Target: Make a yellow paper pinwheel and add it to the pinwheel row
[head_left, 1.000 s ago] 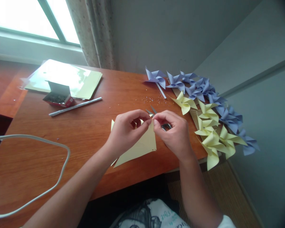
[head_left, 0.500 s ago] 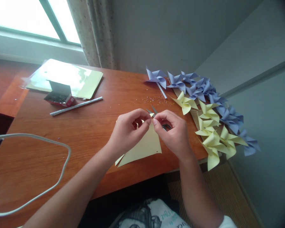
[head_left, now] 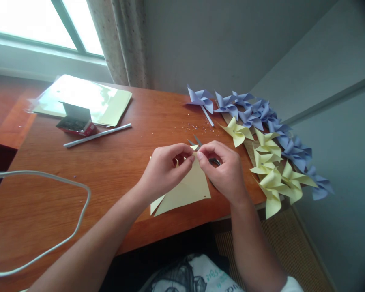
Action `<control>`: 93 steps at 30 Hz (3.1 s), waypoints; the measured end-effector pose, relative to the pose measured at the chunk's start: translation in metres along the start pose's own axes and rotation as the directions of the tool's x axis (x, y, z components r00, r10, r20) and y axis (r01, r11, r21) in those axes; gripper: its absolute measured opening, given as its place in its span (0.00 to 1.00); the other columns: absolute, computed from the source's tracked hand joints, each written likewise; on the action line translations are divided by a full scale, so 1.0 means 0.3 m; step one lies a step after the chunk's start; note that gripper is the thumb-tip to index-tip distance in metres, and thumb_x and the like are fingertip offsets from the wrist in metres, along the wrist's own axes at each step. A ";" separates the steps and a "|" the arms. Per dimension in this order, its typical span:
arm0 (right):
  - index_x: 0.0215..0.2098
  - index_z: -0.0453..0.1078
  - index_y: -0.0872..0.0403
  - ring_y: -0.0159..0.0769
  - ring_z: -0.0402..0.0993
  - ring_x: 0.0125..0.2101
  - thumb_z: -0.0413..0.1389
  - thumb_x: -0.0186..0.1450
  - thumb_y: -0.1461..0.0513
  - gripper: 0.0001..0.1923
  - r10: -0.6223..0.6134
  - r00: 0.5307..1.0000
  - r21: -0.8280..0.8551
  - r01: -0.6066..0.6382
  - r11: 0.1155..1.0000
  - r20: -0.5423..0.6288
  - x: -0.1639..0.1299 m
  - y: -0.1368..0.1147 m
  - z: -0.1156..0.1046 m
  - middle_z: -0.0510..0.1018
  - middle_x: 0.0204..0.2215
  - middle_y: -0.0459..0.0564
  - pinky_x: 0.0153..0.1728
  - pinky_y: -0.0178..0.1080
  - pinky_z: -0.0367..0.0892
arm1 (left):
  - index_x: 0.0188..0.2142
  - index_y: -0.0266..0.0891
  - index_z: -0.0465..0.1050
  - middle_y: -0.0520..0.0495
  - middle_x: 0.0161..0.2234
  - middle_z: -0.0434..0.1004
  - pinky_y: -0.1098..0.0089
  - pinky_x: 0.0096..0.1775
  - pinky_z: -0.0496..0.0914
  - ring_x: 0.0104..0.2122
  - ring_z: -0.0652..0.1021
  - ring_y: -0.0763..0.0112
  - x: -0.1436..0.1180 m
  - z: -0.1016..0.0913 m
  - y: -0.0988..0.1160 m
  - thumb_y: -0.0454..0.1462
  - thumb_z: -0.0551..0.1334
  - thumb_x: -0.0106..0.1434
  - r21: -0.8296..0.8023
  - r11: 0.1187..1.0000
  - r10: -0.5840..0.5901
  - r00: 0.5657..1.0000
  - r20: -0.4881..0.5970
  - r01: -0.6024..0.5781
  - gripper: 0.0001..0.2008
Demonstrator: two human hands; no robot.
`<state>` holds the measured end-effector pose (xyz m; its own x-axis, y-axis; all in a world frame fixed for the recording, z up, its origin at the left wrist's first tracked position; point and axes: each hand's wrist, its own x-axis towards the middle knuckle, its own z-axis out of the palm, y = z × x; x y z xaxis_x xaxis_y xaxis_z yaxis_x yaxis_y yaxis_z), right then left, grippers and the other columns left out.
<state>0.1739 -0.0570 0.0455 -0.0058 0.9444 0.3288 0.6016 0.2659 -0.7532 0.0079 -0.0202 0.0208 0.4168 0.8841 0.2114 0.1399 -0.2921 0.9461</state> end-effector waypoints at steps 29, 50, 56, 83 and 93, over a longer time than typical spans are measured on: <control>0.33 0.72 0.51 0.35 0.75 0.33 0.57 0.66 0.65 0.05 0.017 1.000 0.025 -0.018 1.000 0.007 -0.003 -0.001 0.004 0.77 0.31 0.45 0.37 0.39 0.73 | 0.34 0.36 0.77 0.51 0.26 0.74 0.75 0.26 0.64 0.25 0.69 0.76 0.004 -0.008 -0.003 0.37 0.62 0.66 -0.089 0.995 -0.040 0.998 0.053 0.045 0.07; 0.34 0.71 0.50 0.35 0.74 0.33 0.56 0.67 0.65 0.05 -0.052 0.999 -0.092 0.053 0.994 0.016 -0.001 -0.004 -0.003 0.77 0.31 0.46 0.36 0.39 0.72 | 0.33 0.37 0.77 0.51 0.25 0.77 0.75 0.26 0.65 0.23 0.72 0.77 0.003 -0.003 0.012 0.33 0.62 0.63 0.099 0.992 0.082 0.993 -0.086 -0.074 0.05; 0.33 0.70 0.50 0.37 0.74 0.34 0.55 0.67 0.66 0.06 -0.129 0.991 -0.211 0.130 0.969 0.021 0.002 -0.004 0.002 0.76 0.31 0.47 0.39 0.41 0.70 | 0.32 0.38 0.76 0.52 0.27 0.78 0.75 0.29 0.66 0.25 0.72 0.76 0.000 0.005 0.003 0.31 0.61 0.62 0.246 0.959 0.169 0.980 -0.106 -0.139 0.05; 0.34 0.73 0.52 0.34 0.75 0.34 0.57 0.68 0.65 0.04 -0.048 0.997 -0.001 0.048 0.999 -0.054 -0.012 0.008 0.028 0.77 0.32 0.45 0.35 0.37 0.71 | 0.32 0.35 0.75 0.53 0.24 0.75 0.77 0.27 0.65 0.23 0.69 0.80 0.004 0.002 0.007 0.31 0.62 0.63 0.057 0.993 0.106 0.985 -0.135 -0.099 0.03; 0.36 0.74 0.52 0.32 0.73 0.30 0.57 0.68 0.66 0.04 -0.184 0.972 -0.207 0.152 0.966 -0.148 -0.025 -0.001 0.053 0.78 0.32 0.47 0.33 0.36 0.70 | 0.30 0.37 0.75 0.53 0.27 0.78 0.75 0.29 0.65 0.24 0.71 0.78 0.001 0.002 0.013 0.28 0.62 0.60 0.259 0.952 0.216 0.957 -0.195 -0.162 0.05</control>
<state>0.1611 -0.0613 0.0343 0.0016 0.8401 0.5424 0.7460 0.3602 -0.5602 0.0092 -0.0213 0.0245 0.2534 0.8539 0.4546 0.2981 -0.5160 0.8031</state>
